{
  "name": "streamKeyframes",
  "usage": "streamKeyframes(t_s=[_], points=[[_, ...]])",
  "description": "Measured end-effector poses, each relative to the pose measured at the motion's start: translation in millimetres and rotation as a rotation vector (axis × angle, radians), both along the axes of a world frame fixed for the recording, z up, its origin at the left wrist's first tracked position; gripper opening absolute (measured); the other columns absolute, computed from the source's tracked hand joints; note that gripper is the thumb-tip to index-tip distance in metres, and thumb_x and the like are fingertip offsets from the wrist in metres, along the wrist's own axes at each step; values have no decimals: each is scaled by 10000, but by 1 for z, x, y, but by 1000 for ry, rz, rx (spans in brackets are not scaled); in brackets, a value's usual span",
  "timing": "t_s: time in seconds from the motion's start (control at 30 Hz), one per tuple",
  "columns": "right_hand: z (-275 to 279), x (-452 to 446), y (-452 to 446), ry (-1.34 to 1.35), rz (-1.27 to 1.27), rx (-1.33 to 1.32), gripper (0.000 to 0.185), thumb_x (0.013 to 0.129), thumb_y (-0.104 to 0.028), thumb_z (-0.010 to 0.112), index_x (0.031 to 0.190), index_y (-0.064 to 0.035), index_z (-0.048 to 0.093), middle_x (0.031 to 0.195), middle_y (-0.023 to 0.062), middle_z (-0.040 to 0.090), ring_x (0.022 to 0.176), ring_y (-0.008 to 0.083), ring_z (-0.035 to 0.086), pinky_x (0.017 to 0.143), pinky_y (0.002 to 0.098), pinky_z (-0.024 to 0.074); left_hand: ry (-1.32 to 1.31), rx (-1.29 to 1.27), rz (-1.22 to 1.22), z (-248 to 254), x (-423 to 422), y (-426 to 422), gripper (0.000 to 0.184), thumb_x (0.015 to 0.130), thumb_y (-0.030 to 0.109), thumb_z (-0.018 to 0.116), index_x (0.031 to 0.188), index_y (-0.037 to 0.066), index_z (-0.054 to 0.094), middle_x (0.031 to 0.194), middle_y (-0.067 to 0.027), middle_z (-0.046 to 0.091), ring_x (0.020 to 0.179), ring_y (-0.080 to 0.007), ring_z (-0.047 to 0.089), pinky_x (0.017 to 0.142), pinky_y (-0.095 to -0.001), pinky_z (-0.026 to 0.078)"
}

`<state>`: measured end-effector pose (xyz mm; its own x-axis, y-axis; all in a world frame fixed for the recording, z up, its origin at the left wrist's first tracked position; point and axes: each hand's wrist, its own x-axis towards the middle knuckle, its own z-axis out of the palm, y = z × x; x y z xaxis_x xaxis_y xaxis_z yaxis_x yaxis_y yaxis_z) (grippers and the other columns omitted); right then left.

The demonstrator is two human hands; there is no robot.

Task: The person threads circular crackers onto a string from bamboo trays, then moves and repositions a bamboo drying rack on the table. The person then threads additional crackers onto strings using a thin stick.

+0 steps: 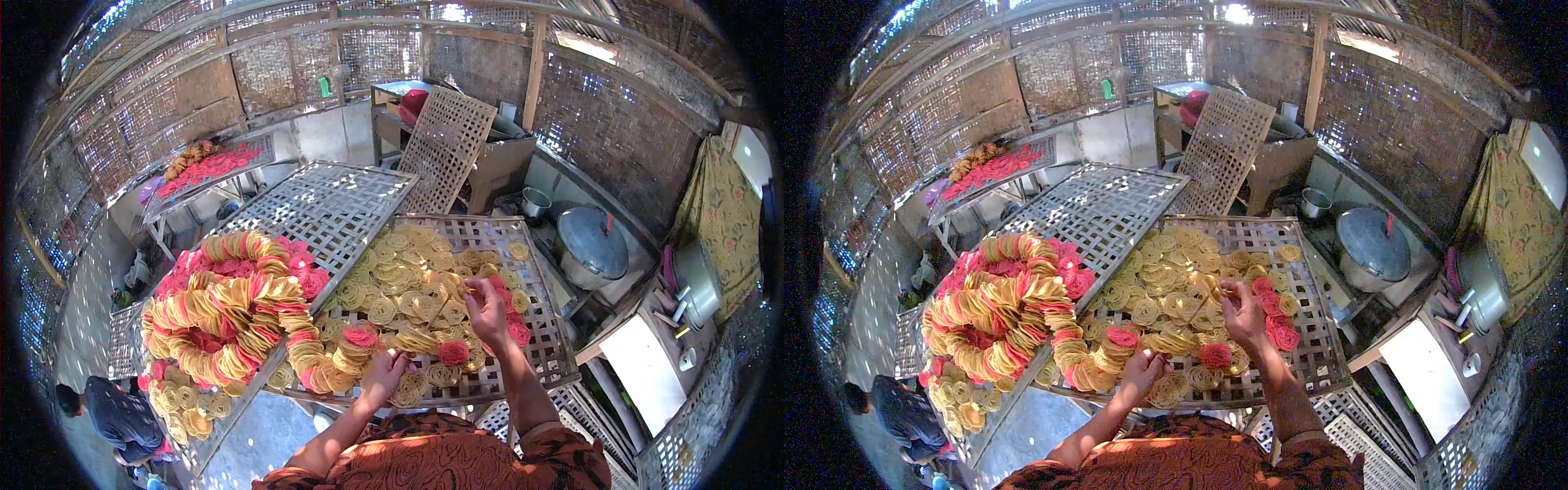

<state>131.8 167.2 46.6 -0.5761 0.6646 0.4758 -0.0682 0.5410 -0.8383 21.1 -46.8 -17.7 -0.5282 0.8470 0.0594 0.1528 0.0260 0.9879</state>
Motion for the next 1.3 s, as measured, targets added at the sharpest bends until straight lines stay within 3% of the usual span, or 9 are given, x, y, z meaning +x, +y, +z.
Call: streamKeyframes(t_s=[0.17, 0.3, 0.4, 0.53, 0.63, 0.83, 1.03, 1.13, 1.3], points=[[-2, -10, -15, 170, 115, -244, 254, 831, -72, 541, 1074, 0, 523, 954, 146, 607, 890, 228, 618, 761, 330, 484, 47, -53, 12, -2, 2, 0, 236, 926, 186, 473, 982, -8, 596, 723, -62, 653, 672, -126, 601, 629, -257, 451], [-8, -4, -1, -73, -190, 155, 280, 811, -22, 569, 1081, 21, 508, 954, 151, 606, 880, 237, 621, 759, 339, 490, 171, -79, 12, 30, 9, -4, 214, 929, 151, 470, 919, -19, 599, 714, -43, 629, 658, -100, 577, 610, -237, 444], [-13, -6, 18, 54, -248, -31, 304, 804, 2, 572, 1098, 27, 496, 964, 152, 609, 873, 218, 621, 754, 317, 494, 38, 38, 22, 23, 12, -1, 218, 927, 170, 477, 936, 1, 614, 695, -32, 634, 625, -81, 564, 584, -233, 437], [-14, -2, 28, 135, 11, -256, 355, 808, -6, 592, 1138, 29, 465, 986, 125, 609, 901, 184, 599, 795, 291, 480, 71, -21, 12, 15, 5, -2, 224, 928, 182, 480, 960, 9, 618, 675, -21, 632, 592, -66, 541, 566, -218, 423], [-6, 1, 23, 62, 52, -291, 361, 807, 1, 591, 1142, 32, 459, 1010, 116, 597, 926, 181, 588, 820, 283, 468, 45, -41, 5, 19, 5, -1, 226, 929, 176, 477, 957, -1, 614, 683, -18, 627, 604, -66, 542, 572, -216, 419], [1, 0, 14, 96, -35, -191, 320, 811, 28, 569, 1112, 35, 461, 1017, 105, 582, 924, 160, 581, 812, 283, 477, -18, -32, -52, 25, 4, 1, 218, 941, 124, 440, 933, -41, 583, 703, -31, 595, 678, -90, 553, 644, -229, 441], [-1, 5, 16, 58, 133, -189, 308, 799, 25, 581, 1094, 8, 492, 1029, 128, 586, 974, 183, 577, 819, 281, 473, -121, 5, -68, 8, 1, 4, 236, 948, 153, 440, 968, -41, 573, 721, -27, 596, 700, -82, 551, 669, -220, 436], [10, 9, 16, -11, 84, -153, 260, 802, 14, 592, 1051, 8, 519, 1046, 121, 577, 980, 190, 578, 812, 292, 486, -66, 36, -36, 5, -1, 3, 244, 928, 172, 462, 980, -19, 605, 696, -36, 635, 654, -81, 557, 617, -235, 430], [2, 5, 12, 17, 348, -82, 267, 811, -91, 632, 1050, -15, 542, 1114, 118, 534, 977, 198, 578, 816, 328, 494, 26, -29, 5, -3, -5, 5, 259, 930, 193, 454, 992, -8, 605, 709, -49, 642, 669, -89, 579, 621, -247, 441]])
